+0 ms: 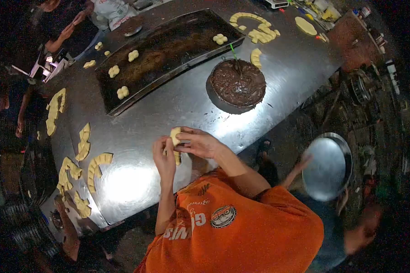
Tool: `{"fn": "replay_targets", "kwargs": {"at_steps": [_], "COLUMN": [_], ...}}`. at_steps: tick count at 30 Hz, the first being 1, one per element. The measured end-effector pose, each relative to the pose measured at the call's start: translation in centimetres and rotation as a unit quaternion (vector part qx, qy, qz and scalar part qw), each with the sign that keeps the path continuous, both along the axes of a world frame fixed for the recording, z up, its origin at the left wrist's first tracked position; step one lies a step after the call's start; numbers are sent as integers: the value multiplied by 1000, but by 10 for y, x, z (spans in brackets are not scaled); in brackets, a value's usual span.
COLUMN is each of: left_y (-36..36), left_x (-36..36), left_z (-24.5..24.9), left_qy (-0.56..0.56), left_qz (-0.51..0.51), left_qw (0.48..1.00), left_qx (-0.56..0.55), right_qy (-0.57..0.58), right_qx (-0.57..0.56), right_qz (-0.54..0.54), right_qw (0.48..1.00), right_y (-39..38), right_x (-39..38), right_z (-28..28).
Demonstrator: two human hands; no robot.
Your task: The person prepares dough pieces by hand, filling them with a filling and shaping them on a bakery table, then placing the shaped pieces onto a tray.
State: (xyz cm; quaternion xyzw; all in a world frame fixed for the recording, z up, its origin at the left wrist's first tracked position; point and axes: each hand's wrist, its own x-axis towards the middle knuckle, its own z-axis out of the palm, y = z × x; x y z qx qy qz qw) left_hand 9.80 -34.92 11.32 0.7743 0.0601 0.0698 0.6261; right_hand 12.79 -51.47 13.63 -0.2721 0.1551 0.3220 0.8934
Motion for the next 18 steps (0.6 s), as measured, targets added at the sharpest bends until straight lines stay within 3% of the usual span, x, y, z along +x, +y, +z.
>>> {"fn": "replay_targets", "kwargs": {"at_steps": [2, 4, 5, 6, 7, 8, 9, 12, 13, 15, 18], "left_y": [-5, -12, -12, -12, -9, -3, 3, 6, 8, 8, 5], "left_x": [-3, -5, -4, -2, -1, 2, 4, 13, 15, 19, 21], "left_z": [-5, 6, 10, 11, 6, 6, 6, 18, 19, 19, 24], "left_qy": [-41, -15, -10, -4, 16, 19, 29, 62, 54, 44, 45], "left_qz": [-83, -109, -93, -76, -57, -57, -53, -40, -39, -38, -25], "left_qw": [986, 986, 988, 990, 994, 994, 994, 994, 994, 995, 996], "left_qx": [138, 126, 124, 122, 88, 88, 88, 77, 82, 83, 77], "right_qy": [-26, -88, -127, -221, -373, -340, -404, -473, -473, -520, -505], "right_qx": [3, -68, -161, -377, -519, -659, -727, -776, -775, -780, -766], "right_qz": [23, 12, -15, -1, -51, -3, 19, 85, 88, 123, 215], "right_qw": [999, 994, 979, 899, 768, 671, 555, 408, 409, 325, 335], "right_y": [-20, -51, -65, -86, -109, -121, -146, -177, -181, -186, -191], "right_x": [-2, 3, 12, 22, 33, 38, 46, 62, 65, 71, 78], "right_z": [-19, -15, -11, -1, -18, 17, 8, -13, -19, -26, -26]}}
